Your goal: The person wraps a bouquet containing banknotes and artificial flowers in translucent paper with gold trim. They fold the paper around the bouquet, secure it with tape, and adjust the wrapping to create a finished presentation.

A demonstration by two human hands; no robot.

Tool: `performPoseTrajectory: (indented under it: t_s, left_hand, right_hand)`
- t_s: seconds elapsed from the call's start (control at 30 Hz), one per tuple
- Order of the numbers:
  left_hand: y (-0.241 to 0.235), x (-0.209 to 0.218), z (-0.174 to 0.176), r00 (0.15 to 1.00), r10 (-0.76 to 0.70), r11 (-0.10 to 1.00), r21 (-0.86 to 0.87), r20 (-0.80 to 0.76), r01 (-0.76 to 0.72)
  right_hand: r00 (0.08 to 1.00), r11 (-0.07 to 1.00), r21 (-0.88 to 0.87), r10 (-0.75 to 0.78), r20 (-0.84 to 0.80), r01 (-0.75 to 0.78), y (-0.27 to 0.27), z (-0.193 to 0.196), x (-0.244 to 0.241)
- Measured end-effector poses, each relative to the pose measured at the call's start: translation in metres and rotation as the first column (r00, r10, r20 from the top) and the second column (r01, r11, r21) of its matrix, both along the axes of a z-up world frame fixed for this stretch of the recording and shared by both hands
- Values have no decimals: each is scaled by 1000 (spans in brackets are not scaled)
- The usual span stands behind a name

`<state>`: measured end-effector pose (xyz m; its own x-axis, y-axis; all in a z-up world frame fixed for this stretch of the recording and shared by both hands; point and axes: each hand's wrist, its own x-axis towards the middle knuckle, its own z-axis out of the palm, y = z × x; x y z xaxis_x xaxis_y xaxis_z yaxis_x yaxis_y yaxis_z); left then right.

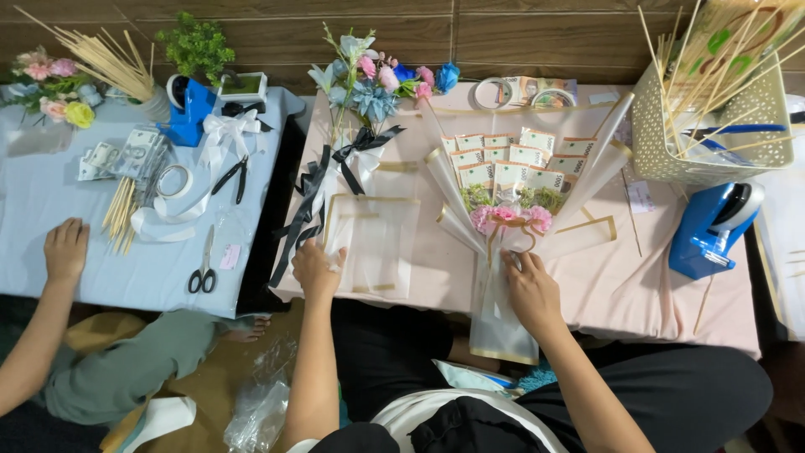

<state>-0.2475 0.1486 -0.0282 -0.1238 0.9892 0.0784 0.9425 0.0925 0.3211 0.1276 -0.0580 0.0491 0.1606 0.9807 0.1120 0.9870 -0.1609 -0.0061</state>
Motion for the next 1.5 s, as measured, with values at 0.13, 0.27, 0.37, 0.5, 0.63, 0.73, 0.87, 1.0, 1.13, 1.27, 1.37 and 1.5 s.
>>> performPoseTrajectory:
  t_s: [0.13,0.27,0.37,0.5,0.63,0.73,0.87,1.0,1.13,1.27,1.37,1.5]
  left_hand:
    - [13,-11,2,999,25,976,-216,-35,-32]
    - [20,-20,-10,999,44,977,-207,12,-41]
    - [31,-36,-38,990,22,962,-272,137,16]
    - [15,-23,9,943,72,944,-327,325,41]
    - [17,-26,9,914,106,935,-352,391,42]
    - [11,-19,26,888,117,936,-348,444,50]
    - [-3,-8,59,683,151,945,-308,714,112]
    - [-28,11,108,494,142,942,-270,858,199]
    - [-64,45,194,301,54,904,-175,952,390]
    - [-84,68,222,34,-52,833,25,998,553]
    - [-83,81,204,-143,-30,798,110,989,593]
    - [-93,118,211,-127,-119,787,171,985,593]
  right_hand:
    - [999,998,-60,10,-33,-12,2,4,1]
    - [998,995,-100,6,-64,-12,4,19,-3]
    - [999,993,-114,30,-25,-33,5,15,-3]
    - [999,995,-89,33,-22,-35,2,10,-3]
    - [998,994,-98,53,-34,-57,2,4,-1]
    - [998,993,-103,57,-38,-60,4,-5,2]
    - [999,993,-109,51,-19,-52,6,-9,0]
    - [998,989,-131,66,7,-64,3,13,-3]
    - [997,987,-158,10,-79,-22,5,24,-4]
    - [985,990,-144,-17,-171,-8,7,16,0]
    - [982,989,-150,-32,-184,4,7,33,-5]
    - [986,992,-125,-19,-165,-2,6,36,-4]
